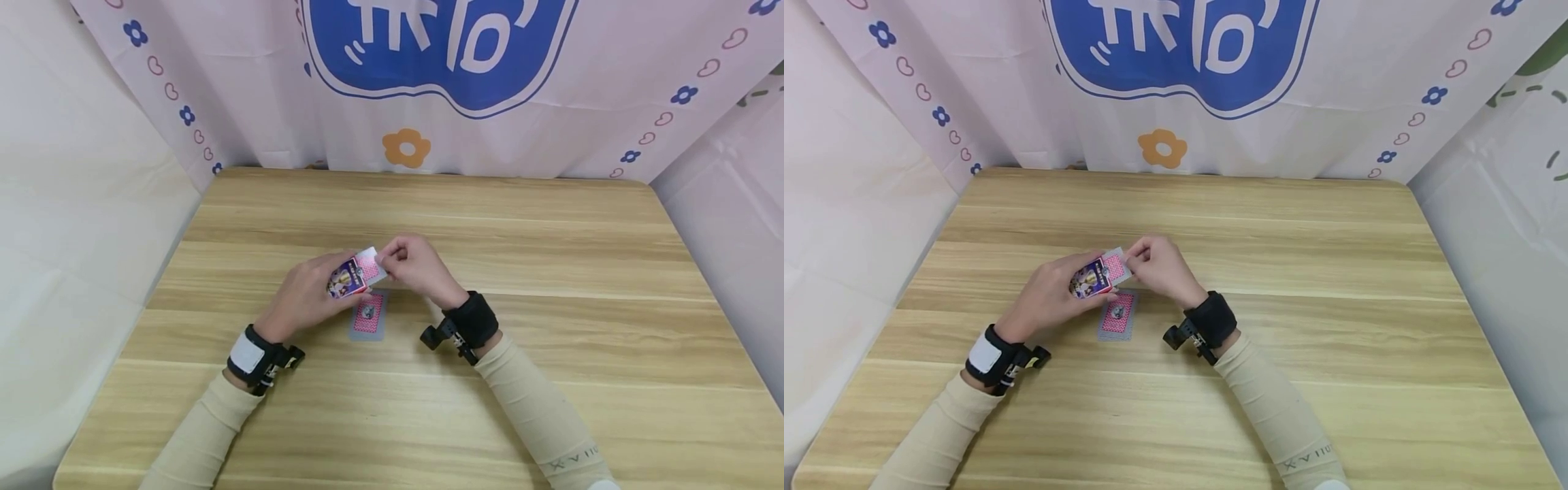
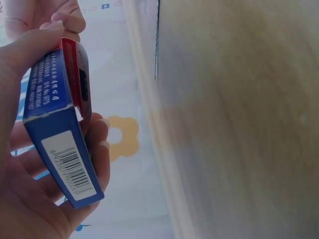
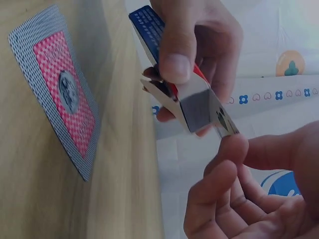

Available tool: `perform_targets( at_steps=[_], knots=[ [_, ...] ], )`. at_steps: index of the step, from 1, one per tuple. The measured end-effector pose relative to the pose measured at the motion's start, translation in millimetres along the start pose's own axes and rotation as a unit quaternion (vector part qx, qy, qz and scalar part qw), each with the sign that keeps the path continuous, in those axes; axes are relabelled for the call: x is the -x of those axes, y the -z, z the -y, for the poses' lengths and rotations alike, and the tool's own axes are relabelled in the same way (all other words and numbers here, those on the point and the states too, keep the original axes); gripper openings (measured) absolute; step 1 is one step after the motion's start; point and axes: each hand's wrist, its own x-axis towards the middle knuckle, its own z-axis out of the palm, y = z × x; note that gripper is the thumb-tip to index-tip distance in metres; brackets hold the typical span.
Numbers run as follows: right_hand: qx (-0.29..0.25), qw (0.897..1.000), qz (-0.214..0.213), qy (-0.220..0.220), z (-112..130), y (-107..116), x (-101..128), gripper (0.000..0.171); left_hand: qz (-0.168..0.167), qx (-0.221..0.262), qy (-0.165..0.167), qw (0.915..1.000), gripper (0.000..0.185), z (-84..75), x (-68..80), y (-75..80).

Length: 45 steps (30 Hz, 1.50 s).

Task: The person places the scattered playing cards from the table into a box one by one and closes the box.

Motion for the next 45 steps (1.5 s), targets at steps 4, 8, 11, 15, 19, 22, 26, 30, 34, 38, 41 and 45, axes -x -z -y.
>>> perform_targets(
  at_steps=[4, 8, 11, 15, 19, 22, 26, 30, 34, 38, 41, 45],
  knots=[
    [0.014, 0.999, 0.032, 0.010, -1.8, -10.8, -1.5, 0.010, -0.001, 0.001, -0.019, 0.9998, 0.081, -0.1, 0.5, -1.9],
    [0.025, 0.999, 0.043, 0.014, -2.9, -17.0, -1.3, 0.010, -0.002, -0.002, -0.026, 0.9997, 0.081, -0.3, 0.8, -3.2],
    [0.014, 0.999, 0.036, 0.011, -3.3, -16.6, -0.8, 0.010, -0.005, -0.002, -0.020, 0.9998, 0.079, -0.7, 0.6, -3.3],
    [0.008, 0.999, 0.041, 0.012, -5.7, -15.1, -1.6, 0.010, -0.005, -0.002, -0.016, 0.9999, 0.079, -1.0, -0.2, -2.7],
    [0.013, 0.999, 0.033, 0.014, -10.3, -13.6, -2.8, 0.013, -0.004, -0.001, -0.010, 0.9999, 0.080, -0.5, -0.2, -1.3],
    [0.071, 0.997, 0.023, 0.027, -15.3, -13.7, -4.6, 0.013, -0.009, -0.001, -0.001, 1.0000, 0.078, 1.0, 0.2, 0.8],
    [0.224, 0.972, 0.061, 0.032, -19.9, -17.6, -4.5, 0.027, -0.013, -0.003, 0.006, 0.9999, 0.075, 3.7, 0.2, 2.3],
    [0.326, 0.939, 0.110, 0.014, -20.7, -23.6, -1.8, 0.054, -0.005, -0.002, 0.010, 0.9999, 0.076, 4.4, -0.6, 2.6],
    [0.332, 0.937, 0.105, 0.006, -19.8, -24.5, -2.2, 0.047, -0.001, -0.005, 0.013, 0.9999, 0.076, 3.4, -1.8, 3.6],
    [0.276, 0.954, 0.115, 0.006, -18.4, -17.8, -4.7, 0.030, -0.002, -0.006, 0.012, 0.9999, 0.076, 3.1, -2.1, 3.7],
    [0.242, 0.960, 0.141, 0.015, -17.2, -11.1, -6.2, 0.019, -0.007, -0.005, 0.007, 0.9999, 0.076, 3.4, -1.9, 3.3],
    [0.216, 0.967, 0.134, 0.031, -15.7, 0.4, -6.3, 0.030, -0.013, -0.002, -0.002, 0.9999, 0.075, 4.3, -1.4, 1.7]
  ],
)
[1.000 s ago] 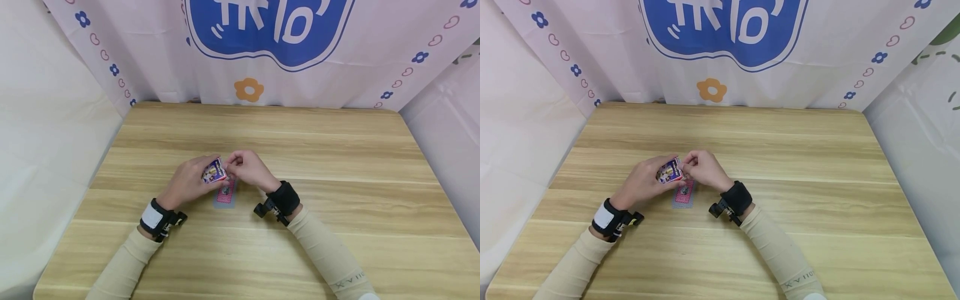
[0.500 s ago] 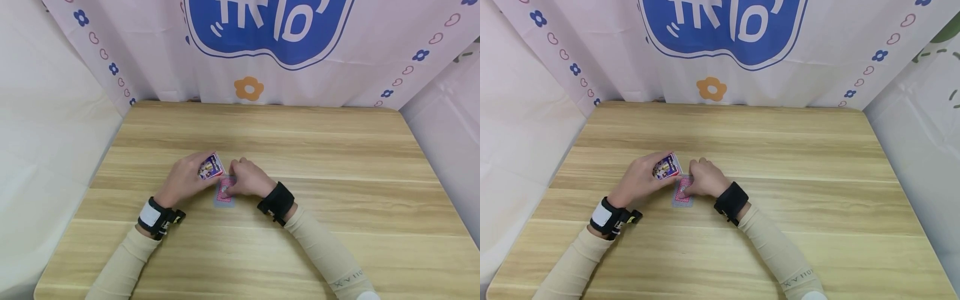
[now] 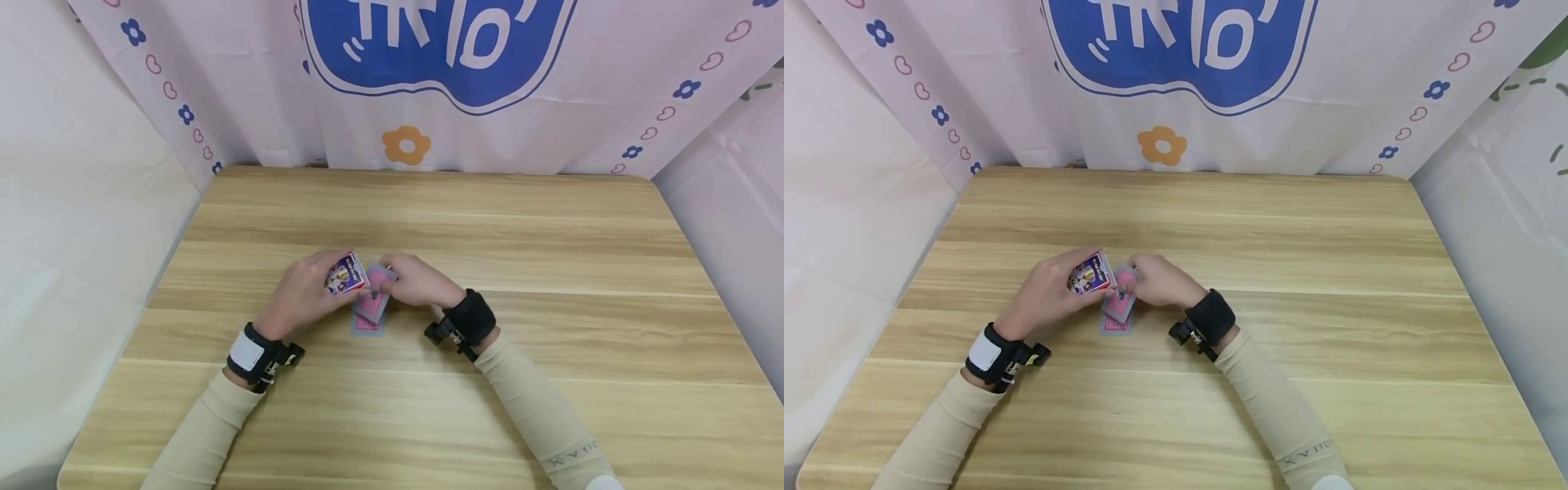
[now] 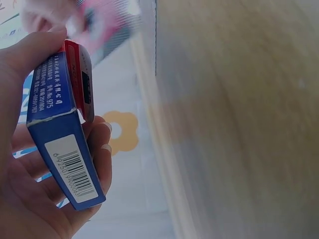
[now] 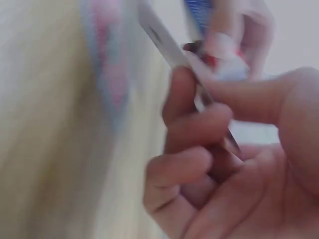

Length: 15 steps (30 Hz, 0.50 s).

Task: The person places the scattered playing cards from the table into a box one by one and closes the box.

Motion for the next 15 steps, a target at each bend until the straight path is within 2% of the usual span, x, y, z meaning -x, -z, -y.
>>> perform_targets(
  at_steps=[3, 6, 8, 11, 15],
  knots=[
    [-0.052, 0.996, -0.071, -0.016, 0.7, 10.0, 3.7, 0.043, 0.001, 0.000, 0.002, 1.0000, 0.076, 0.4, 0.1, -0.6],
    [-0.131, 0.979, -0.155, -0.032, 5.3, 18.7, 7.9, 0.039, 0.006, 0.000, 0.007, 1.0000, 0.078, 0.0, -0.2, -0.2],
    [-0.168, 0.967, -0.188, -0.032, 7.1, 20.9, 8.7, 0.035, 0.012, 0.000, 0.009, 0.9999, 0.079, -0.8, -0.4, 0.2],
    [-0.180, 0.965, -0.189, -0.027, 8.6, 19.2, 8.0, 0.032, 0.020, 0.001, 0.009, 0.9998, 0.079, -2.0, -0.4, 0.0],
    [-0.143, 0.974, -0.174, -0.012, 9.2, 11.9, 4.3, 0.036, 0.025, 0.004, 0.012, 0.9996, 0.080, -2.8, 0.3, -0.6]
  ],
)
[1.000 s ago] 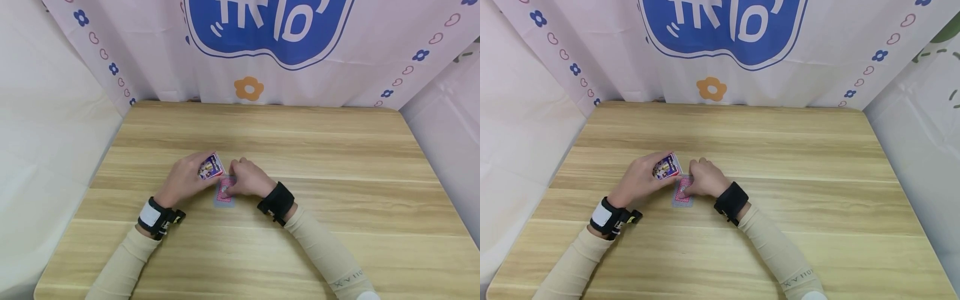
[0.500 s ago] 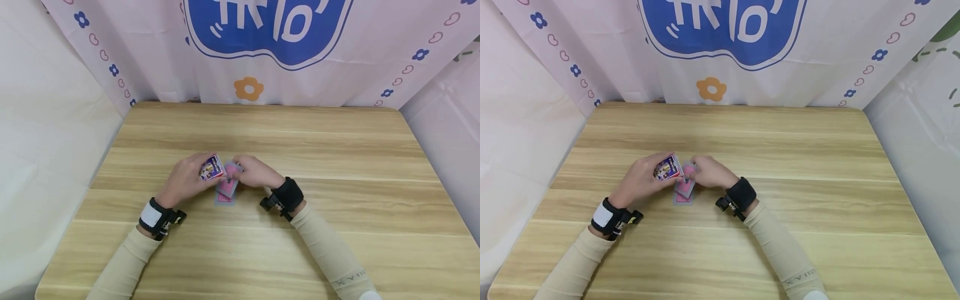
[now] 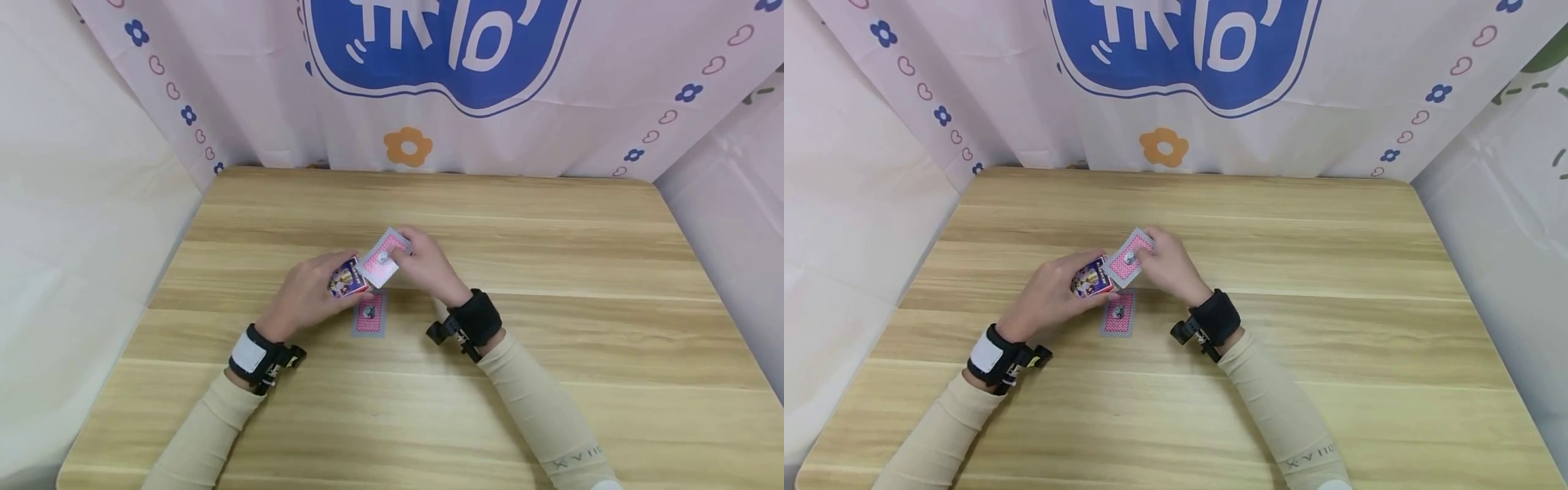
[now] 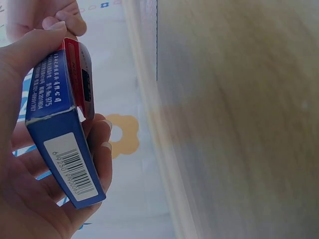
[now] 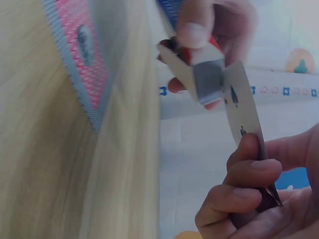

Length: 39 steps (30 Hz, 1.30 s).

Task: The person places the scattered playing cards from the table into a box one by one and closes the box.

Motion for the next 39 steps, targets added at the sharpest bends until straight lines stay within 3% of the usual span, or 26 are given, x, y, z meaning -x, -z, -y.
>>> perform_targets(
  at_steps=[10, 18, 23, 32, 39],
  knots=[
    [-0.011, 1.000, -0.019, -0.009, 1.2, -2.7, 2.3, 0.036, 0.003, 0.000, 0.005, 1.0000, 0.082, -0.3, 0.0, -0.3],
    [0.020, 0.999, -0.036, 0.003, 0.1, -7.1, 2.8, 0.038, -0.002, 0.005, -0.014, 0.9999, 0.080, -0.2, -0.1, -3.0],
    [0.010, 0.999, -0.047, 0.014, -1.3, -14.3, 4.1, 0.033, -0.006, 0.006, -0.017, 0.9998, 0.080, -0.6, 0.3, -3.6],
    [-0.027, 1.000, -0.003, -0.009, -0.4, -27.0, 6.3, 0.030, -0.005, 0.002, 0.002, 1.0000, 0.079, 1.3, 1.0, -2.9],
    [0.012, 0.998, 0.059, -0.008, 1.5, -17.3, 4.5, 0.029, -0.003, 0.000, 0.004, 1.0000, 0.079, 2.2, 0.7, -1.5]
  ],
)
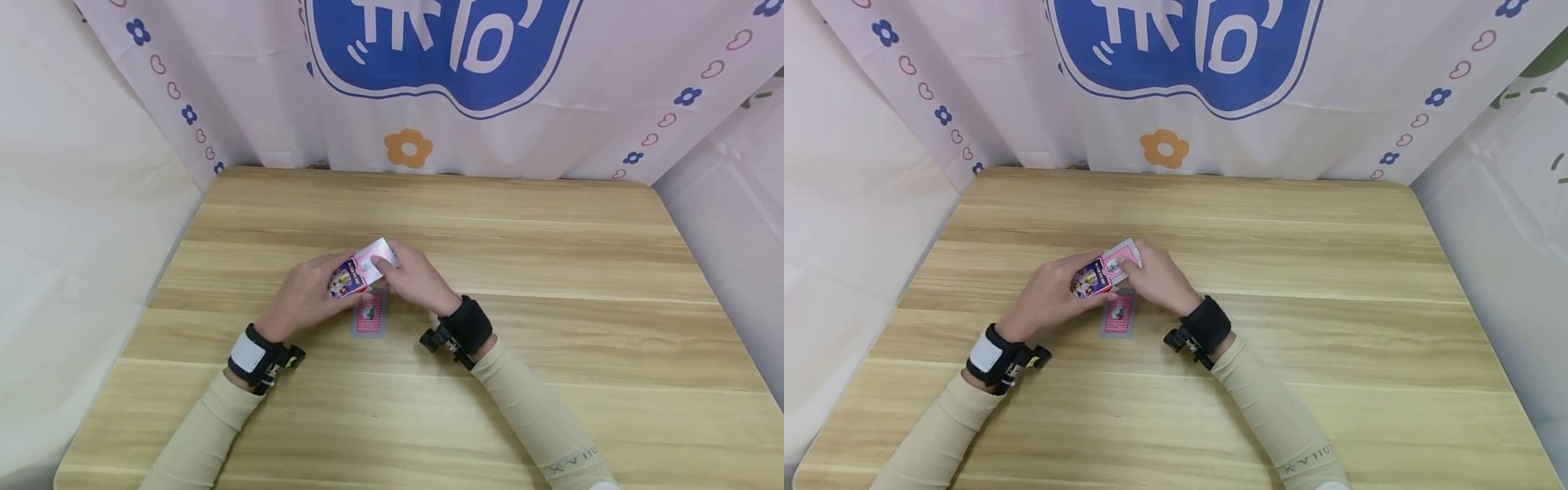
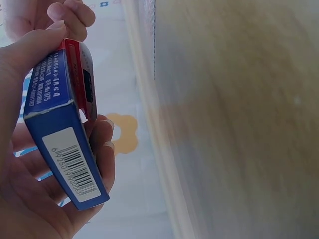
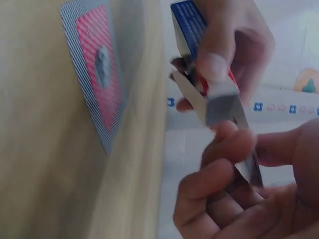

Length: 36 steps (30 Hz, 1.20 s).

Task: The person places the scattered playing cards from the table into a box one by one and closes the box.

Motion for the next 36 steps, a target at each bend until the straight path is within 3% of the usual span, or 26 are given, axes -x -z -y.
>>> perform_targets(
  at_steps=[7, 11, 17, 26, 33, 36],
  knots=[
    [0.020, 0.999, -0.042, 0.007, -0.4, 18.9, -2.0, 0.023, -0.003, -0.004, -0.007, 1.0000, 0.082, 0.1, -0.3, 0.1],
    [0.015, 0.999, -0.014, 0.028, -1.3, 15.2, -1.7, 0.017, 0.004, -0.012, -0.025, 0.9996, 0.082, -1.1, -0.6, -2.0],
    [-0.027, 0.999, 0.026, 0.020, -1.1, 3.5, 0.7, 0.012, 0.009, -0.012, -0.043, 0.9990, 0.078, -2.7, -0.3, -5.0],
    [-0.049, 0.998, 0.010, 0.028, -6.0, -5.7, -0.4, 0.019, 0.003, -0.014, -0.051, 0.9986, 0.077, -4.1, -0.8, -5.9],
    [-0.058, 0.998, 0.018, -0.025, -11.9, -8.2, -4.7, 0.034, -0.011, -0.008, -0.020, 0.9997, 0.077, -3.5, -1.1, -1.1],
    [0.010, 0.999, 0.031, -0.032, -13.6, -11.0, -5.4, 0.028, -0.025, -0.006, 0.001, 0.9997, 0.074, -2.1, -1.4, 2.0]
  ],
)
